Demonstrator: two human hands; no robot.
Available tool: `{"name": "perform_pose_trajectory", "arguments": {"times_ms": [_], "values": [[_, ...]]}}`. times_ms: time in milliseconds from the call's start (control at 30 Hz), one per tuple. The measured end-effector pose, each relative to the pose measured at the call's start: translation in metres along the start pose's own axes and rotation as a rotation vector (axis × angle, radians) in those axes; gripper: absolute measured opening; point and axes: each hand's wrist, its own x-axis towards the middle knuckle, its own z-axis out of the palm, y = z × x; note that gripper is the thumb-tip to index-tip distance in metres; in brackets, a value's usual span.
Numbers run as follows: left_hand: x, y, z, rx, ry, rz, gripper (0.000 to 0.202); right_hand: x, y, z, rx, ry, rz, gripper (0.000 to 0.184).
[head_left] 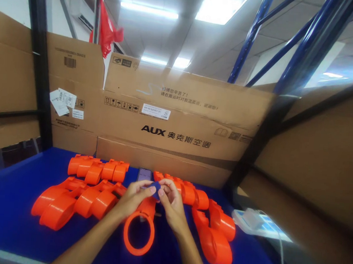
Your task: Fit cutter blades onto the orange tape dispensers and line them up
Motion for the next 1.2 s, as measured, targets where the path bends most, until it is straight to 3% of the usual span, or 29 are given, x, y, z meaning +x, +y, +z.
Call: {"name": "perform_pose_trajectory", "arguments": {"times_ms": [133,200,300,400,633,767,900,1067,1200], "values": [[-0.002,0.003,0.001,-0.124,0.100,-0.041,0.047,0.004,0.002,-0.012,-0.115,0.059,-0.033,0.043],[-0.001,0.003,-0.003,-0.205,0.169,-0.054,0.046,0.003,-0.001,-0.020,-0.221,0.059,-0.033,0.034],[0.001,0.002,-0.012,-0.329,0.181,-0.108,0.048,-0.002,-0.009,-0.029,-0.410,-0.104,-0.023,0.027],[0.002,0.003,-0.019,-0.426,0.155,-0.189,0.057,-0.010,-0.015,-0.033,-0.507,-0.248,-0.052,0.036],[0.001,0.005,-0.016,-0.422,0.248,-0.083,0.050,-0.017,-0.005,-0.025,-0.629,-0.293,-0.127,0.028],[0.000,0.005,-0.013,-0.437,0.261,-0.043,0.051,-0.012,-0.004,-0.025,-0.619,-0.255,-0.134,0.021],[-0.001,0.003,-0.014,-0.455,0.234,0.003,0.056,-0.004,-0.009,-0.030,-0.515,-0.166,-0.072,0.026],[-0.003,-0.002,-0.013,-0.449,0.179,0.011,0.062,0.002,-0.007,-0.034,-0.240,0.094,-0.008,0.035],[-0.007,-0.004,-0.002,-0.432,0.155,0.068,0.049,0.003,-0.004,-0.029,-0.186,0.290,-0.045,0.040]]}}
